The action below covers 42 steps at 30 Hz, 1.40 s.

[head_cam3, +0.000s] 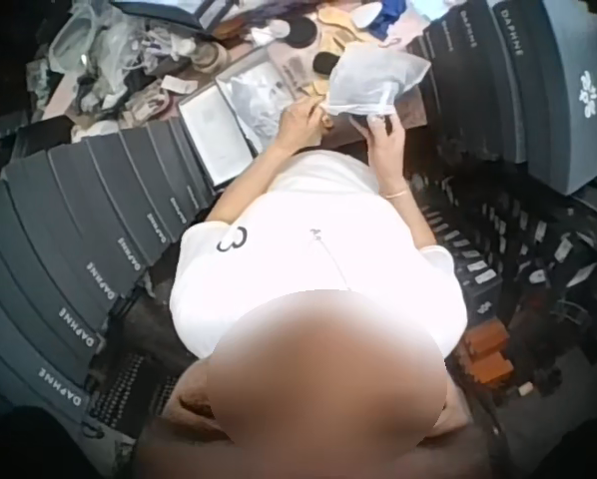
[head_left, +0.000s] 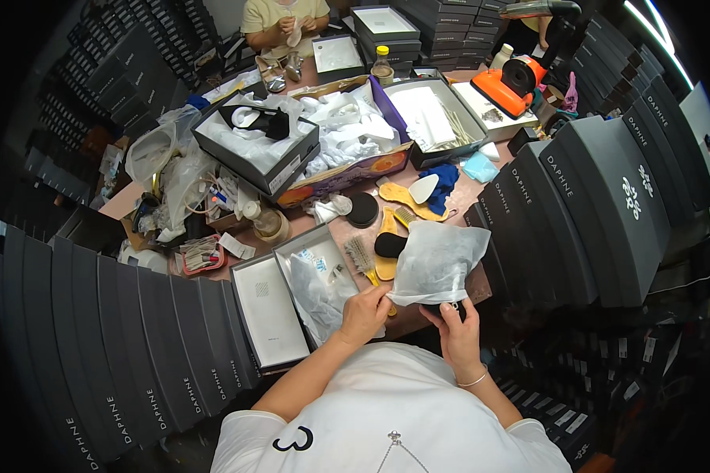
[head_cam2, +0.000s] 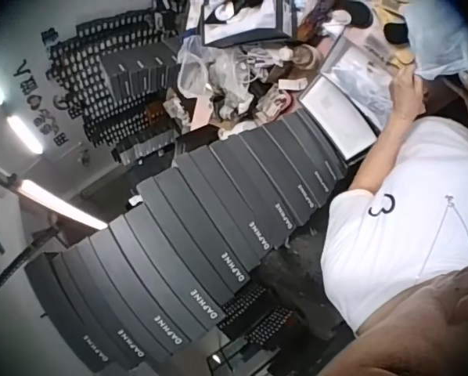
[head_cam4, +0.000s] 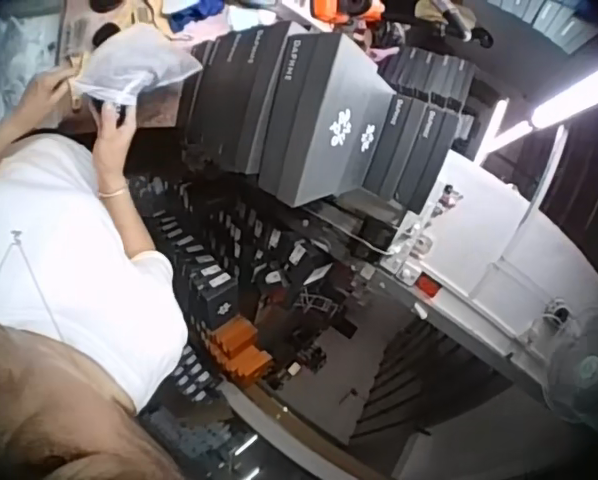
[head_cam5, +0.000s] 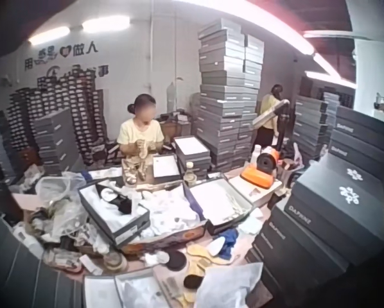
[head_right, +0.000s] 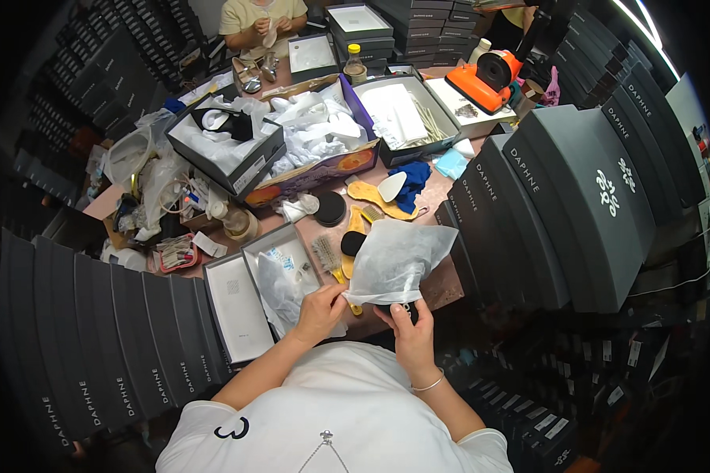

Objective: Clean a high-heeled shoe with a brush and pack it into a shoe box with protective materials.

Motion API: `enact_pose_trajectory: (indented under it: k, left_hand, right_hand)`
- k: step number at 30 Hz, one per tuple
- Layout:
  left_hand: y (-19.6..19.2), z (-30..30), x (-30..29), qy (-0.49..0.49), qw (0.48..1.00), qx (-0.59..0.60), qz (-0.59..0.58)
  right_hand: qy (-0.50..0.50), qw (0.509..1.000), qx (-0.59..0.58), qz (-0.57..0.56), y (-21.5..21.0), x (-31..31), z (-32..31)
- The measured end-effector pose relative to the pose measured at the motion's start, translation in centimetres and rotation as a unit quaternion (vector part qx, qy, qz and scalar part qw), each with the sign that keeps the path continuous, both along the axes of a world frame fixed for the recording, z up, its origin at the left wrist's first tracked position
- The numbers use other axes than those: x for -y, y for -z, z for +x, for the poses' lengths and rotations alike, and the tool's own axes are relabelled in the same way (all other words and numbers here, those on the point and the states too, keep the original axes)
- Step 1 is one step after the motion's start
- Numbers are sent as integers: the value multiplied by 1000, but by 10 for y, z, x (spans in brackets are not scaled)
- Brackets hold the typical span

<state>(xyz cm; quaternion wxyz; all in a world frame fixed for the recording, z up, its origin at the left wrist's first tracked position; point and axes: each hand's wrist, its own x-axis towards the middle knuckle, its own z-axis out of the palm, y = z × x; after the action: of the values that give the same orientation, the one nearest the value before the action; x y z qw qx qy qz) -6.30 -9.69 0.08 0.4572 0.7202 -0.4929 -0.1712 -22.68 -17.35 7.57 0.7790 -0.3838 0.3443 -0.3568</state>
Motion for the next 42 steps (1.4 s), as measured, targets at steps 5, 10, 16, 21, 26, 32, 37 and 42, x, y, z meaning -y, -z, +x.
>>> enact_pose_trajectory:
  k: [5,10,16,21,26,32,37,42]
  left_hand:
    - [7,-12,-4,19,991,-131,37]
    - [6,-14,-3,46,954,-289,64]
    - [19,-32,-7,56,857,-512,-30]
    - [-1,-33,9,-89,731,-671,-81]
    - [27,-27,-1,-64,851,-521,-18]
    - [15,5,-3,-88,979,-178,-48]
    - [-41,-13,22,-123,945,-278,-120]
    - [-31,-6,3,32,992,1,-120]
  right_hand:
    - [36,998,30,36,9,-4,9]
    - [-42,997,11,58,6,1,-3]
    - [-88,977,-162,-106,14,-4,-5]
    - [-85,960,-196,-183,20,-14,-5]
    - [30,993,105,43,-4,-4,10]
    - [-36,977,-168,-127,34,-7,-9]
    - [-89,990,-92,-58,25,-9,-3]
    - [46,988,109,96,20,-3,3]
